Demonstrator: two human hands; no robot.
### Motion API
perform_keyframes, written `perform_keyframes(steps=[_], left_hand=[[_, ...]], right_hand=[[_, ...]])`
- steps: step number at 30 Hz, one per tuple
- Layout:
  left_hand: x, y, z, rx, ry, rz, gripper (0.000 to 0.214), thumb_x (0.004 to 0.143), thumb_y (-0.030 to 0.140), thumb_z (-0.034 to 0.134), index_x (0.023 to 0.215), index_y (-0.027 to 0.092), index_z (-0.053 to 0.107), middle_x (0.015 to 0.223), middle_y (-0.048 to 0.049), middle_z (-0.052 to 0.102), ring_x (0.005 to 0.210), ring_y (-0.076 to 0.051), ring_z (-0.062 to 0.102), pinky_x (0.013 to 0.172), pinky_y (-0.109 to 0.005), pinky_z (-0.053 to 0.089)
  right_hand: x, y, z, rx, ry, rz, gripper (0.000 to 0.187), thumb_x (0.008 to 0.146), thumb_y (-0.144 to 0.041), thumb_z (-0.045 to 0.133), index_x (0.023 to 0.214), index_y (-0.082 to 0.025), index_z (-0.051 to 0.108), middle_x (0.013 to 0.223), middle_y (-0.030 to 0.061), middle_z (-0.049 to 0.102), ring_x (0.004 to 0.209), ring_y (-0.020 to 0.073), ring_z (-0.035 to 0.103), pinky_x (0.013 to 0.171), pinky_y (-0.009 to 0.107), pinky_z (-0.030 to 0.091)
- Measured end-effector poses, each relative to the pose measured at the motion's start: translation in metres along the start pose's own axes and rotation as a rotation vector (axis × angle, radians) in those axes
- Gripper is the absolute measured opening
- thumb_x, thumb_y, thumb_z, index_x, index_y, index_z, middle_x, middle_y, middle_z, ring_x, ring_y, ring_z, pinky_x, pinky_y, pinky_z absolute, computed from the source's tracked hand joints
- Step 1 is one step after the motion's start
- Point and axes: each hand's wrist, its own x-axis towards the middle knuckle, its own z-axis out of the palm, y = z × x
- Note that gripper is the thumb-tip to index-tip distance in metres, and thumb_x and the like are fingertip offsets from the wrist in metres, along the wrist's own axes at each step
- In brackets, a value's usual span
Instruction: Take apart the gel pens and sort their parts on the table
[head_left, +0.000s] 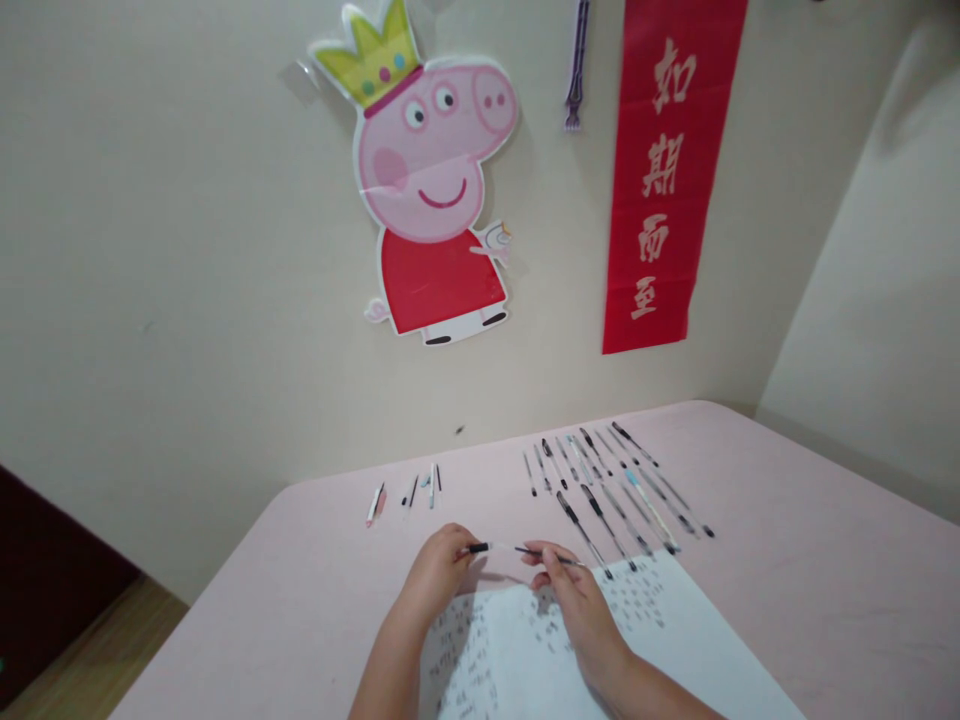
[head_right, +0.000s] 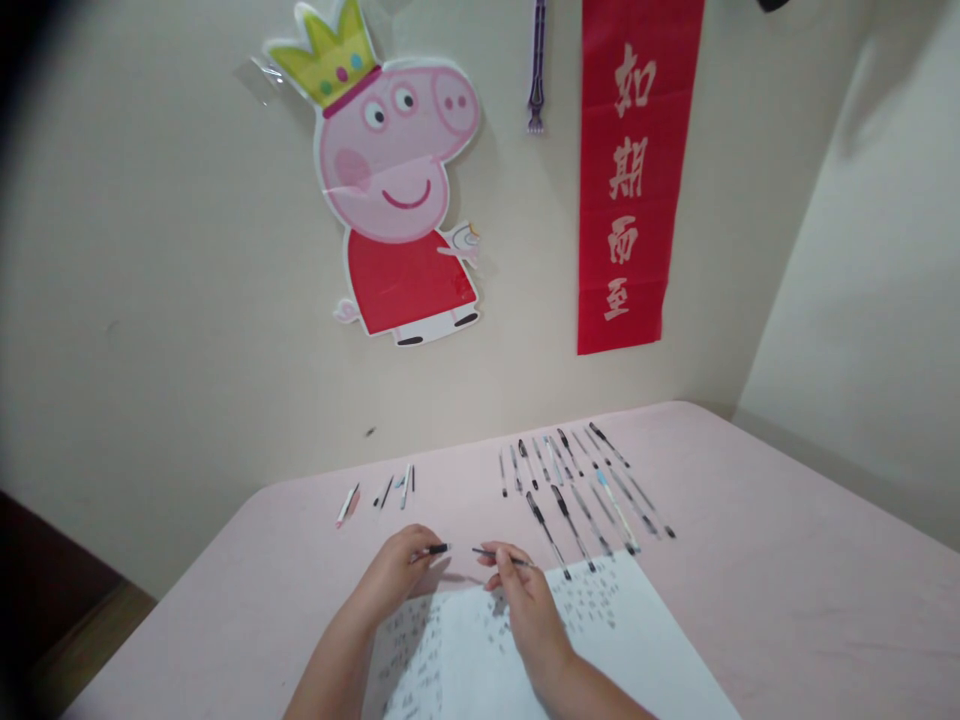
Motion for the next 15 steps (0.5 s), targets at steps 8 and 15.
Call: perform_keyframes(steps=[8,15], left_hand=[[0.0013,0.0011,0.0006,0.017,-0.033,-0.007,0.032,0.068,0.011,0.047,0.085,0.016,0.074,0.089,-0.0094,0.068,0.087,-0.019,0.06,0.081,-0.027,0.043],[-0.0006,0.008,0.002,-0.027,-0.102,0.048,0.034,0.067,0.011,0.049,0.089,0.016,0.074,0.089,-0.0075,0.069,0.086,-0.019,0.06,0.08,-0.026,0.043]], right_hand=[[-0.0002,0.0013,-0.0013,-0.033,-0.042,-0.037,0.05,0.083,-0.06,0.052,0.065,-0.017,0.07,0.101,0.0136,0.069,0.089,0.0232,0.063,0.079,0.035,0.049],[0.0006,0.0034,-0.0014,-0.061,-0.044,0.011,0.051,0.082,-0.061,0.051,0.069,-0.017,0.072,0.087,0.0122,0.071,0.083,0.0222,0.064,0.071,0.032,0.049]])
